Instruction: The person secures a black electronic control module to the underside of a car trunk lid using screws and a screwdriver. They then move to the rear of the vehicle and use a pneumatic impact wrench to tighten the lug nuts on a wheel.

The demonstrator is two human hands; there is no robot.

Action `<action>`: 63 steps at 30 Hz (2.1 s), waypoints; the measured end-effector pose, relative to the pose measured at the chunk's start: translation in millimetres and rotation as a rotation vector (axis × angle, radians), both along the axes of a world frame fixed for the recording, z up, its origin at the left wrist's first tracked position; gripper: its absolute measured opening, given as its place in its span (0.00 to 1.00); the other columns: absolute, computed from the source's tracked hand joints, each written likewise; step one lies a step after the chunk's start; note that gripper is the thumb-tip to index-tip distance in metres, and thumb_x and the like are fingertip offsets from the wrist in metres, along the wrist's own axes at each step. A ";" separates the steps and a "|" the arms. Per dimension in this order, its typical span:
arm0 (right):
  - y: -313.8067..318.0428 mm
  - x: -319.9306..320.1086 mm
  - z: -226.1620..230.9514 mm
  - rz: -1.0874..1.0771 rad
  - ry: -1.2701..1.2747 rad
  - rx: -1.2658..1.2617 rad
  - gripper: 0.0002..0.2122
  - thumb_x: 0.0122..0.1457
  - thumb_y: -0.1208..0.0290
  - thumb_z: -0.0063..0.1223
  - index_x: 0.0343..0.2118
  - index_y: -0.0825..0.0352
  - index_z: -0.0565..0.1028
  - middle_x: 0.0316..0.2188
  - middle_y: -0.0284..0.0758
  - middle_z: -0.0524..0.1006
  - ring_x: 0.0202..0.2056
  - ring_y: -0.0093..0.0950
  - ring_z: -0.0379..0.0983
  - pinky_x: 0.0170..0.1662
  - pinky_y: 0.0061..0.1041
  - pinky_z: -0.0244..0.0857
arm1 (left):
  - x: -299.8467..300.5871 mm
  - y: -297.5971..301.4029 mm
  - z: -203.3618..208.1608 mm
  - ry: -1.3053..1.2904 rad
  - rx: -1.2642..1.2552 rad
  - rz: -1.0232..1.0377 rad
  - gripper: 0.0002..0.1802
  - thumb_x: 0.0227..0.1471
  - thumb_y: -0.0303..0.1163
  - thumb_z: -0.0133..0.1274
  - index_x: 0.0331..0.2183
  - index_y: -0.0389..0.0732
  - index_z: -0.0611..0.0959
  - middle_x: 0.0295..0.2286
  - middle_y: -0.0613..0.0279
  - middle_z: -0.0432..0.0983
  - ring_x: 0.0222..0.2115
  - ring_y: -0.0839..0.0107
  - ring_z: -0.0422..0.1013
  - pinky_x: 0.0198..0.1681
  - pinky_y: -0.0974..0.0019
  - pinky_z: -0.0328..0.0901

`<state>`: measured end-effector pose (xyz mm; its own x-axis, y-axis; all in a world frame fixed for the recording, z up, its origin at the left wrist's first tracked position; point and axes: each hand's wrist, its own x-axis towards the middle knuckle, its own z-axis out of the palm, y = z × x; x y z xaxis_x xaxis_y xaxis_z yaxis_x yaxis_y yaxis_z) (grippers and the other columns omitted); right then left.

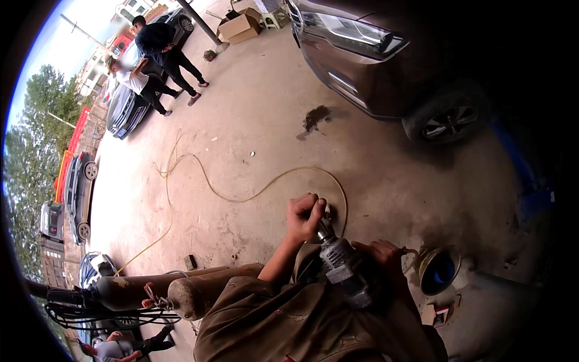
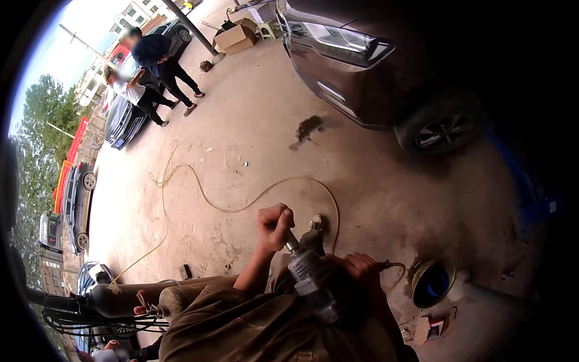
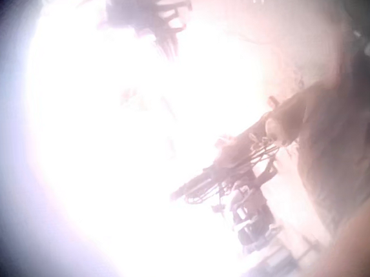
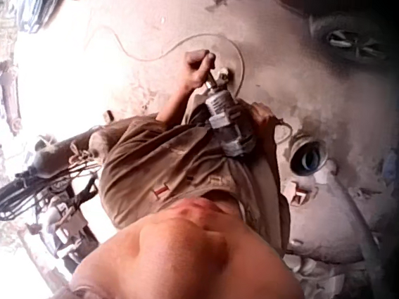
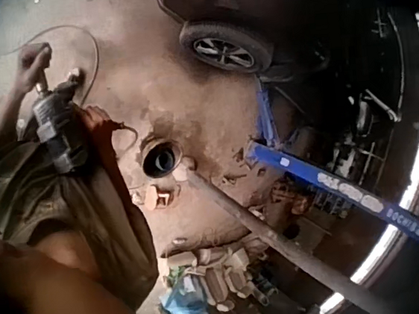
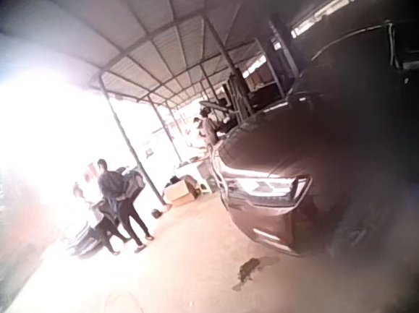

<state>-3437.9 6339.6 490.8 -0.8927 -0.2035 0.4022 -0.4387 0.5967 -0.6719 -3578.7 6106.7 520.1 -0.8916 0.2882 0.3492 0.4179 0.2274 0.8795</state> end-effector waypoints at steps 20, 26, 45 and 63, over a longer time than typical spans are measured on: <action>-128.4 -289.4 25.3 -0.576 0.666 0.130 0.19 0.53 0.63 0.64 0.50 0.54 0.79 0.27 0.25 0.75 0.32 0.29 0.71 0.43 0.34 0.64 | -246.5 -21.4 189.0 0.886 0.148 -0.493 0.15 0.41 0.26 0.59 0.13 0.43 0.69 0.12 0.67 0.60 0.12 0.67 0.58 0.16 0.63 0.51; -32.7 -339.3 145.9 -0.731 0.984 0.016 0.19 0.54 0.64 0.63 0.51 0.53 0.78 0.28 0.26 0.76 0.33 0.30 0.72 0.43 0.34 0.64 | -204.8 97.4 328.3 0.923 0.049 -0.520 0.13 0.50 0.36 0.61 0.32 0.38 0.79 0.30 0.62 0.70 0.30 0.74 0.66 0.31 0.66 0.60; 199.1 -189.4 43.1 -0.600 0.062 -0.626 0.20 0.68 0.71 0.48 0.63 0.61 0.69 0.55 0.29 0.76 0.55 0.22 0.72 0.58 0.20 0.65 | -205.1 411.3 172.7 -0.424 0.383 -0.628 0.27 0.66 0.47 0.45 0.56 0.37 0.69 0.27 0.66 0.66 0.18 0.80 0.59 0.16 0.72 0.55; 449.3 -260.2 28.4 -0.536 0.488 -0.989 0.20 0.67 0.77 0.52 0.60 0.62 0.64 0.50 0.37 0.68 0.44 0.23 0.69 0.50 0.24 0.65 | -194.7 614.3 22.6 -0.299 0.091 -0.920 0.39 0.50 0.36 0.57 0.58 0.35 0.58 0.48 0.45 0.67 0.45 0.56 0.71 0.56 0.55 0.65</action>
